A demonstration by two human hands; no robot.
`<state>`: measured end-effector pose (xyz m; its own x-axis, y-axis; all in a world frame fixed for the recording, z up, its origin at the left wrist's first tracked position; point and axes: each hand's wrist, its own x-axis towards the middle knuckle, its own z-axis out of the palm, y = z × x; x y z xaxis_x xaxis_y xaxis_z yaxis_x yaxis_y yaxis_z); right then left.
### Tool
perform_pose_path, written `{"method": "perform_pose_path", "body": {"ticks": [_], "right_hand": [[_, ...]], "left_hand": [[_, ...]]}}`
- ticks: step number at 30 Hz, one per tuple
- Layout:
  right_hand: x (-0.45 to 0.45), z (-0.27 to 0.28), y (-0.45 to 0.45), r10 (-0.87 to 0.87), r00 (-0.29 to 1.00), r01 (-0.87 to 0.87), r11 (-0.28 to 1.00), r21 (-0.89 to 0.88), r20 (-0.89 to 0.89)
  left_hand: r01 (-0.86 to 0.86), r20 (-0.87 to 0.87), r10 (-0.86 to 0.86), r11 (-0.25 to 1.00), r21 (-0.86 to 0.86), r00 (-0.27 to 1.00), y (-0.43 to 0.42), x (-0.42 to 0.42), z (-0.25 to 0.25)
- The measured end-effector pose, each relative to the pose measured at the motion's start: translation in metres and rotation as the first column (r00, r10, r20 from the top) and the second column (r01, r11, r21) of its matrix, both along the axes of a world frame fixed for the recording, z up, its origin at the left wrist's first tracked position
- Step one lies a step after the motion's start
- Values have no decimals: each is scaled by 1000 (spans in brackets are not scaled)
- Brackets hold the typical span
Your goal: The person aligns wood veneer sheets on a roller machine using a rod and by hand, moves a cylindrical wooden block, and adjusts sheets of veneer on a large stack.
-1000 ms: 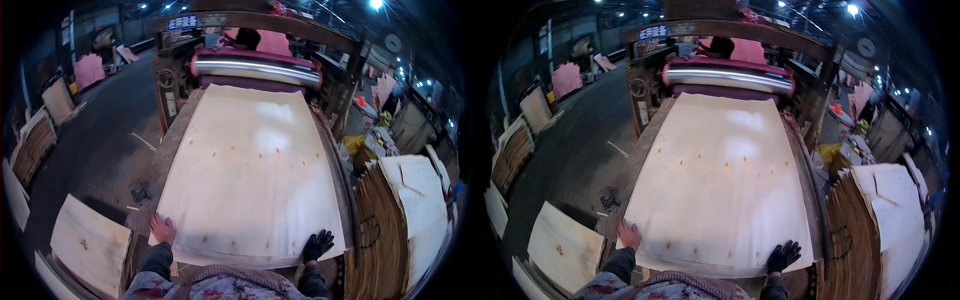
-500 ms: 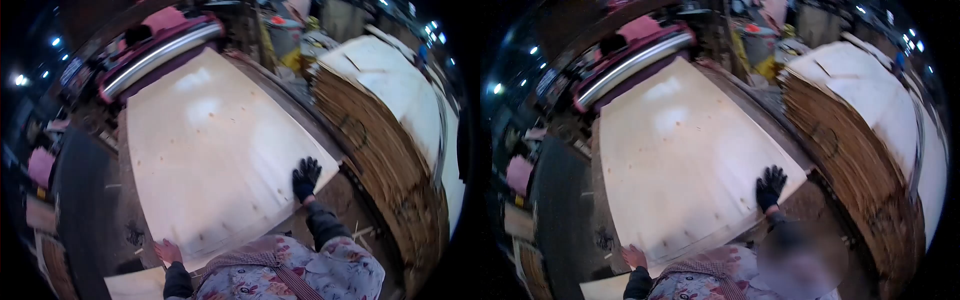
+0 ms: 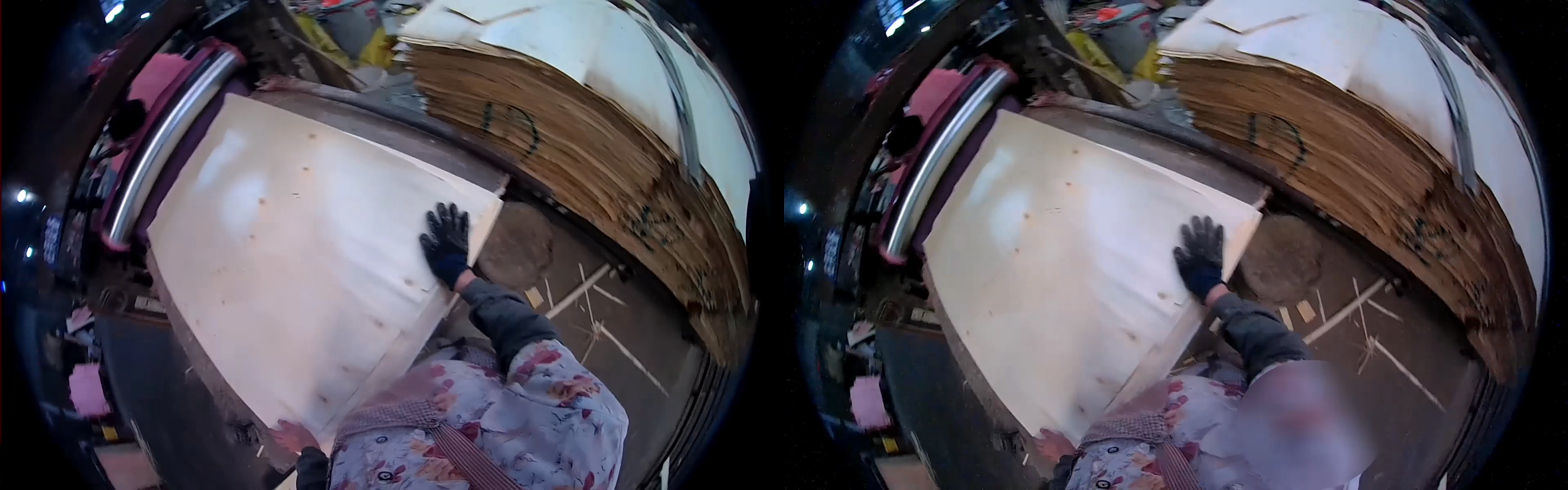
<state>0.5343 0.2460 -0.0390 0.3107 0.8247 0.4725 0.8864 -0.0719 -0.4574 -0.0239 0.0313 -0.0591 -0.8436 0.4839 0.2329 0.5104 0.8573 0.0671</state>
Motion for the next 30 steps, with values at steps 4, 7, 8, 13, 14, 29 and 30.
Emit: {"method": "perform_pose_path", "body": {"ticks": [4, 7, 8, 13, 14, 29, 30], "right_hand": [[-3, 2, 1, -6, 995, 7, 1000, -8, 101], [-4, 3, 1, -5, 990, 10, 999, -36, 141], [-4, 2, 2, -12, 987, 20, 999, -49, 158], [-7, 4, 0, 5, 977, 10, 998, -68, 215], [-7, 3, 0, 11, 973, 5, 998, -67, 230], [-8, -4, 3, -2, 956, 60, 980, -190, 293], [-9, -4, 3, -4, 954, 61, 982, -181, 300]], "left_hand": [[25, -120, -20, 999, 45, 993, -3, -17, -24], [-39, -13, 41, 992, 120, 999, 4, 5, 8], [-6, 34, 2, 990, 143, 999, 2, 8, 10], [-62, 81, 48, 980, 188, 996, 3, 9, 12], [-34, 49, 25, 979, 200, 998, 2, 9, 10], [-24, 101, -5, 957, 289, 995, 3, 19, 27], [-29, 104, -1, 957, 288, 995, 3, 18, 28]]}}
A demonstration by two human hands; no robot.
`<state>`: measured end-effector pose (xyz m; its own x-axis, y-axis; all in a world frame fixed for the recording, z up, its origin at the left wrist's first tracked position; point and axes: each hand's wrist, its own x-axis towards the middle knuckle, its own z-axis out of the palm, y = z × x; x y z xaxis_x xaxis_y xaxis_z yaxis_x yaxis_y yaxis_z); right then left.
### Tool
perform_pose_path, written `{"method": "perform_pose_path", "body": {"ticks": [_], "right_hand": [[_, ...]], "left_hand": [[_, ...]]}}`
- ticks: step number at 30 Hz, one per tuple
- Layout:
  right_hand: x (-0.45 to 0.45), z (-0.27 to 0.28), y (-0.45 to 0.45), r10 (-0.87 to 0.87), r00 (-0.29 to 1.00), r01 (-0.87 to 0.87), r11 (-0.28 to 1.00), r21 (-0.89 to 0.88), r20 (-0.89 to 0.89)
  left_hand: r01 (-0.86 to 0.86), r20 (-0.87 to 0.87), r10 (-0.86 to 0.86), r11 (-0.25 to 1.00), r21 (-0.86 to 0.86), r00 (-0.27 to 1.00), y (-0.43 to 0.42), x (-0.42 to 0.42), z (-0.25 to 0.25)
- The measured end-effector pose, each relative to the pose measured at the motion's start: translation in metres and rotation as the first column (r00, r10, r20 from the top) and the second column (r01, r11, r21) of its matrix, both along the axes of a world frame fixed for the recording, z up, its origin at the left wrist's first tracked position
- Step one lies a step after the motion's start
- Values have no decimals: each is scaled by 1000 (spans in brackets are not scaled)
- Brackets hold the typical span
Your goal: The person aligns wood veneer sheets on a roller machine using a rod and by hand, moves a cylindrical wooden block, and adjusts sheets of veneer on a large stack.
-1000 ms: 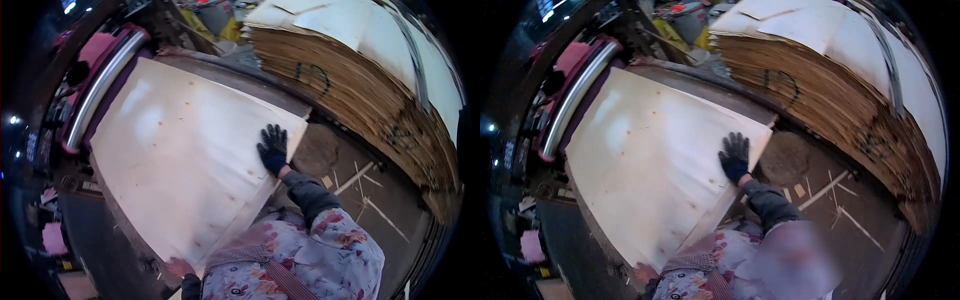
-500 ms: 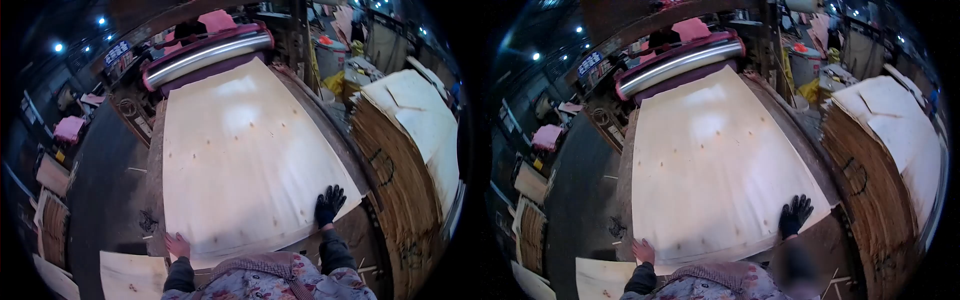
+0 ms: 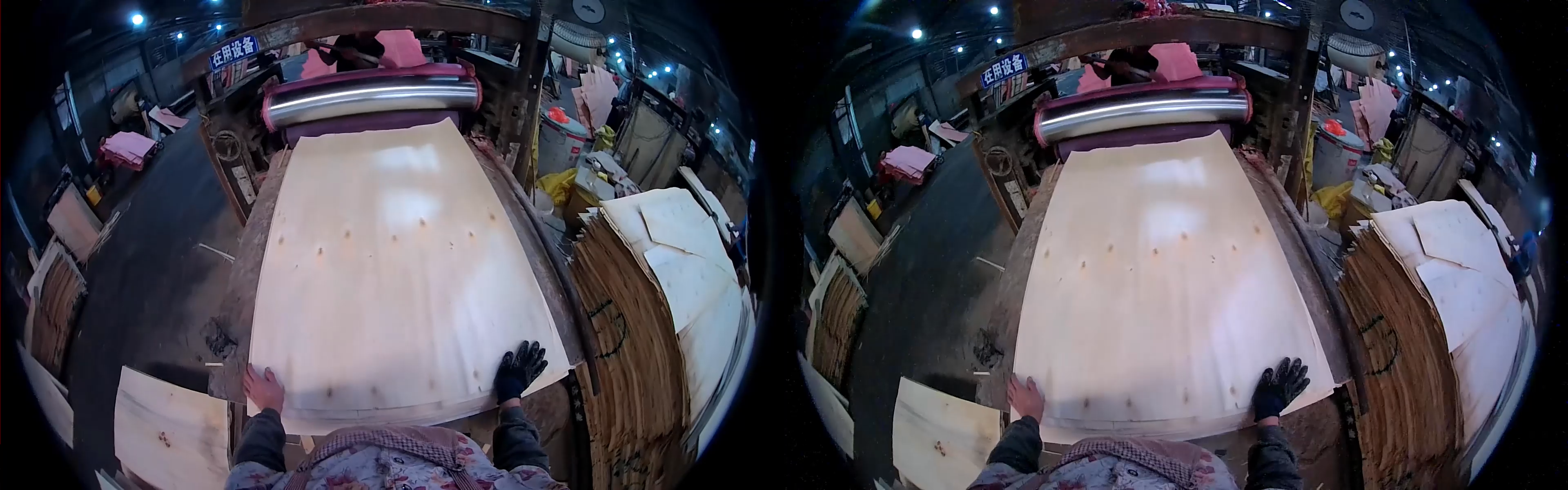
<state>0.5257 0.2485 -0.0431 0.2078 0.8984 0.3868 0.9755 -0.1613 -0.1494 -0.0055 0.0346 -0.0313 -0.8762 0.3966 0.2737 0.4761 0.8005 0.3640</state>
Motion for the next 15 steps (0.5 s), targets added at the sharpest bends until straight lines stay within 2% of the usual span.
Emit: {"method": "perform_pose_path", "body": {"ticks": [5, 7, 15], "right_hand": [[1, -3, 2, -12, 1000, 12, 1000, -9, 11], [0, -1, 1, -34, 999, 35, 997, -70, 3], [4, -9, 2, -38, 999, 38, 998, -45, 0]], "left_hand": [[21, -44, -20, 1000, 14, 999, -1, -2, -3], [19, -44, -19, 1000, 9, 999, -1, -1, -2], [8, -80, -9, 1000, -7, 997, 0, 0, 0]]}}
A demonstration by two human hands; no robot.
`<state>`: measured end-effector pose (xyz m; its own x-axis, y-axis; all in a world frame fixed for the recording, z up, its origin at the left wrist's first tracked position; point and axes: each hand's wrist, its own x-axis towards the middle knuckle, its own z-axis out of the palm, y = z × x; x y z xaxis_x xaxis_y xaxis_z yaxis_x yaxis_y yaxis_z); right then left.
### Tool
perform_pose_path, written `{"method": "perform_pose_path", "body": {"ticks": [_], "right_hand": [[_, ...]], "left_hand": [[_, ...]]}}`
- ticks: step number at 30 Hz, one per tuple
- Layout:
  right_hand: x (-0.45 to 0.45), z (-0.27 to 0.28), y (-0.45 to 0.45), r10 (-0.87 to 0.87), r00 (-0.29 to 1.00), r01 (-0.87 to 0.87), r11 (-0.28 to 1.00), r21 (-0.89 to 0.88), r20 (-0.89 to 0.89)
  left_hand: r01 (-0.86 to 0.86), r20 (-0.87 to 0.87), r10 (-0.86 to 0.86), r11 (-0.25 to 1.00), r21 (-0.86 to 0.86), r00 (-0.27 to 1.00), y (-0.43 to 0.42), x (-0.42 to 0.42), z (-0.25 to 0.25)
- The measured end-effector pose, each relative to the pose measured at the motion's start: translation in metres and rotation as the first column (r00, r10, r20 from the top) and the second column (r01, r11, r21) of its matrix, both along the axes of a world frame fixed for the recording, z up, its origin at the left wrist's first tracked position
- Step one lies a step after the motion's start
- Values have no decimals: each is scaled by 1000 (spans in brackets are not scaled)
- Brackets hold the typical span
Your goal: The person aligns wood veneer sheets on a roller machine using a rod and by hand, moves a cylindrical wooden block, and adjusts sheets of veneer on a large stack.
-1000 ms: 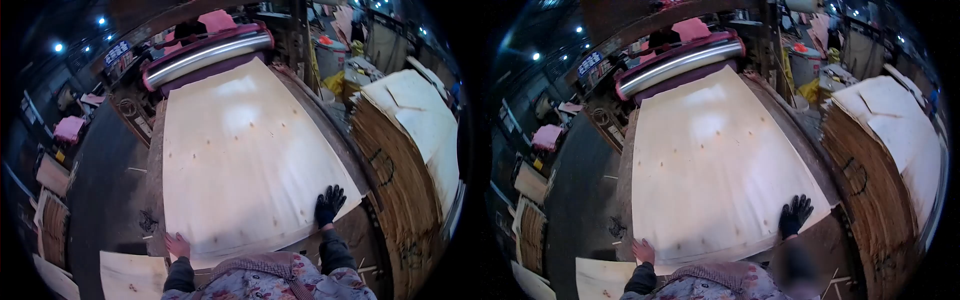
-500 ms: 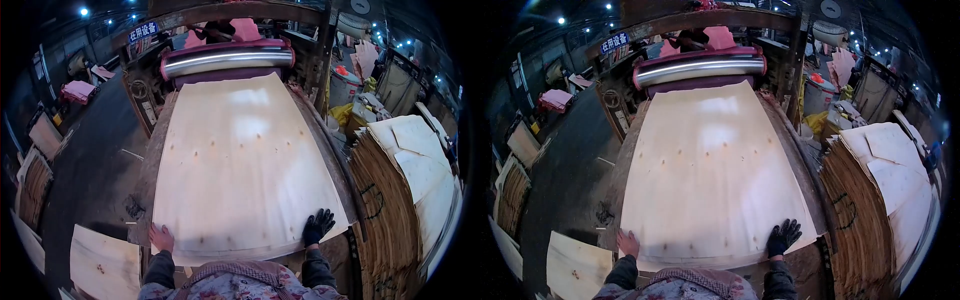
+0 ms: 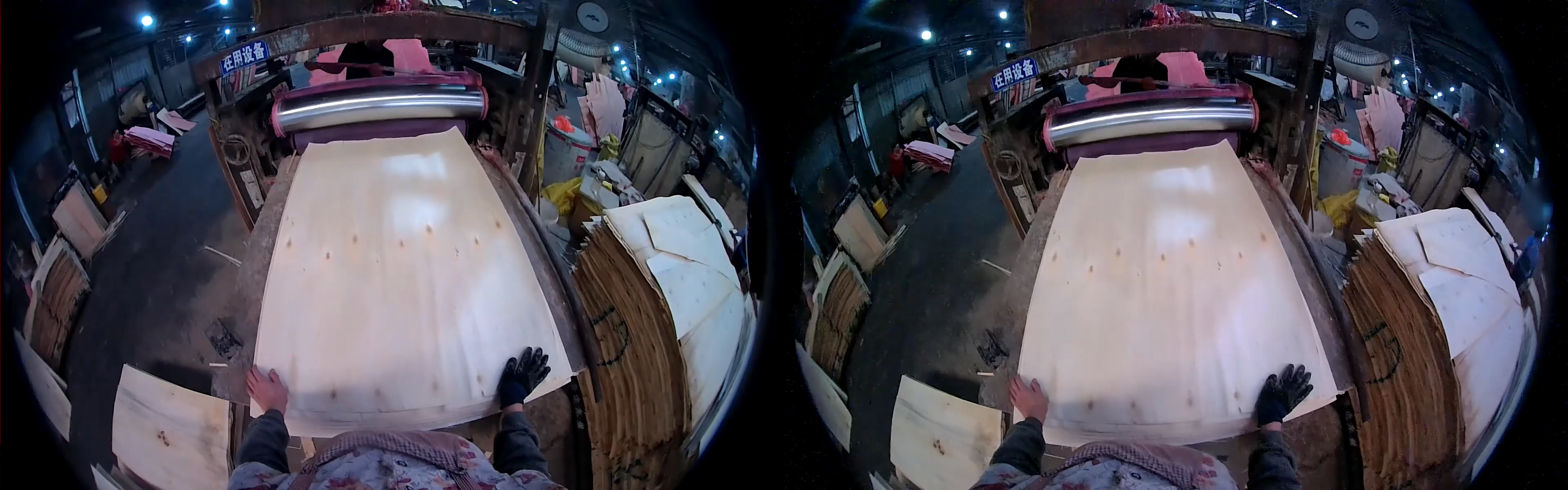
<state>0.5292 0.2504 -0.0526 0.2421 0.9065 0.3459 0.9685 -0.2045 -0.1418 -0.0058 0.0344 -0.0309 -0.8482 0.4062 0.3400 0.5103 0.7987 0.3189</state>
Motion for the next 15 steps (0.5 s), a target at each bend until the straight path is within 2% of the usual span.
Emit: {"method": "perform_pose_path", "body": {"ticks": [15], "right_hand": [[-2, 14, -5, 39, 998, -39, 999, 7, -50]], "left_hand": [[-6, 68, 5, 1000, 11, 998, -4, 2, 2]]}}
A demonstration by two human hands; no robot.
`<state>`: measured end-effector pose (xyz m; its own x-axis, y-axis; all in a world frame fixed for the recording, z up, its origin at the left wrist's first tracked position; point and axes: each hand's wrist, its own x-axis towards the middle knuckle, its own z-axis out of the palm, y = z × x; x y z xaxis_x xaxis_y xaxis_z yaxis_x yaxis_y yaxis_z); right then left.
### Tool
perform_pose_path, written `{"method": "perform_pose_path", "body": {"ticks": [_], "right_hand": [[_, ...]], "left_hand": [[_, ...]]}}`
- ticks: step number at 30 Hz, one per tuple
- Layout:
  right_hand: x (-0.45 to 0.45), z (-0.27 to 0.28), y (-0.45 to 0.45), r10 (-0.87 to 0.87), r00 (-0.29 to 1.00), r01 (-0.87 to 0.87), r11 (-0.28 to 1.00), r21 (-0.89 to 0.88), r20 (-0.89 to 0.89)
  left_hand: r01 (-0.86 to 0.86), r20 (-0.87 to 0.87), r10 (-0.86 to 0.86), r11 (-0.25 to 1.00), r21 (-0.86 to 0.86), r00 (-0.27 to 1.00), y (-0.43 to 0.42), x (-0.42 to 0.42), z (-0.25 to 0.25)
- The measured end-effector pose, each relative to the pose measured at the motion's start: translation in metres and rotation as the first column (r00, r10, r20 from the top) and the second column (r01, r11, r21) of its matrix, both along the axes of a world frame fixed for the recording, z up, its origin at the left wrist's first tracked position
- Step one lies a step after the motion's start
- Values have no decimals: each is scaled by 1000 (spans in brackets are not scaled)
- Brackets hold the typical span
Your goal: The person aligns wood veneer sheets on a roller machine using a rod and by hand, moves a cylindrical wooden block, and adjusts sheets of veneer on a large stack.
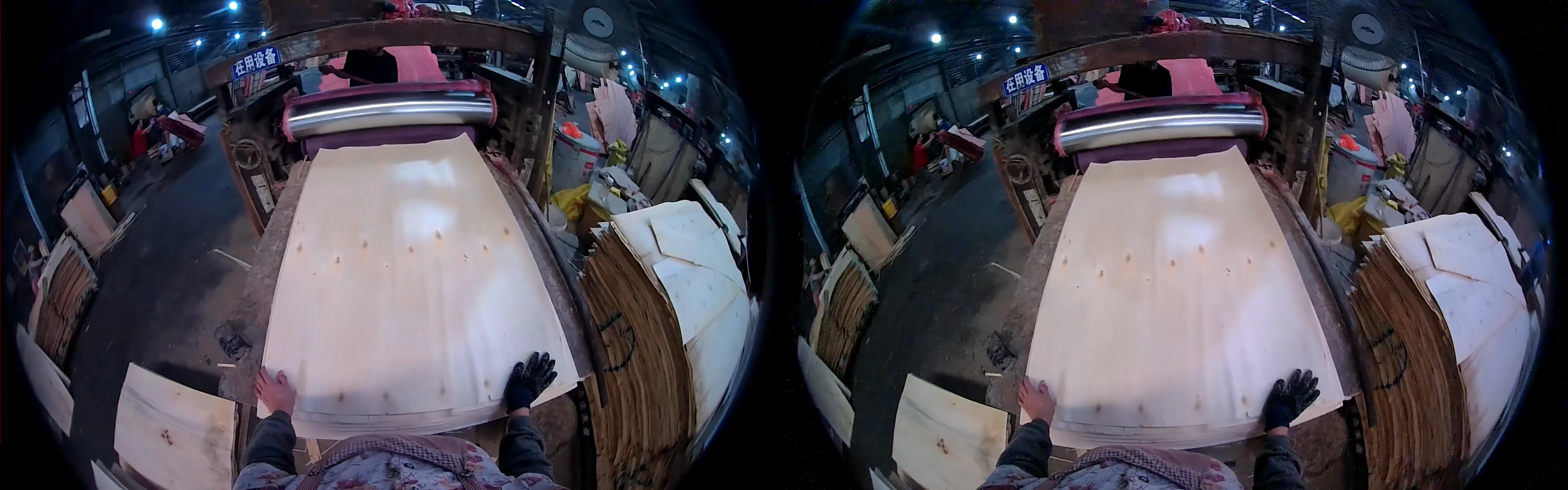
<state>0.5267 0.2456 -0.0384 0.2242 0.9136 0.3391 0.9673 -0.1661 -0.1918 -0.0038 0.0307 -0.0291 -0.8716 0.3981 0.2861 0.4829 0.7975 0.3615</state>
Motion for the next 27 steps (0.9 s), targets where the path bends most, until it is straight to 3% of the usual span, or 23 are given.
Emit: {"method": "perform_pose_path", "body": {"ticks": [7, 16, 18, 21, 25, 27], "right_hand": [[1, -5, 4, -36, 999, 38, 999, -37, 41], [3, -14, 2, -11, 995, -2, 993, 122, 101], [3, -10, 2, -22, 999, 22, 1000, 12, 44], [7, -14, 4, -13, 999, 12, 1000, 16, 39], [16, -19, 4, 22, 998, -26, 998, 65, 62], [16, -13, 2, 38, 999, -38, 995, -90, 0]], "left_hand": [[1, -1, -1, 1000, 9, 1000, 1, -2, -4], [-10, -26, 10, 1000, -1, 1000, 1, -1, 0], [-11, -28, 11, 1000, -2, 1000, 0, -1, 0], [16, -35, -15, 999, 43, 999, -2, -7, -7], [91, 97, -105, 986, 140, 990, -11, -29, -20], [139, 125, -163, 974, 180, 979, -17, -42, -18]]}}
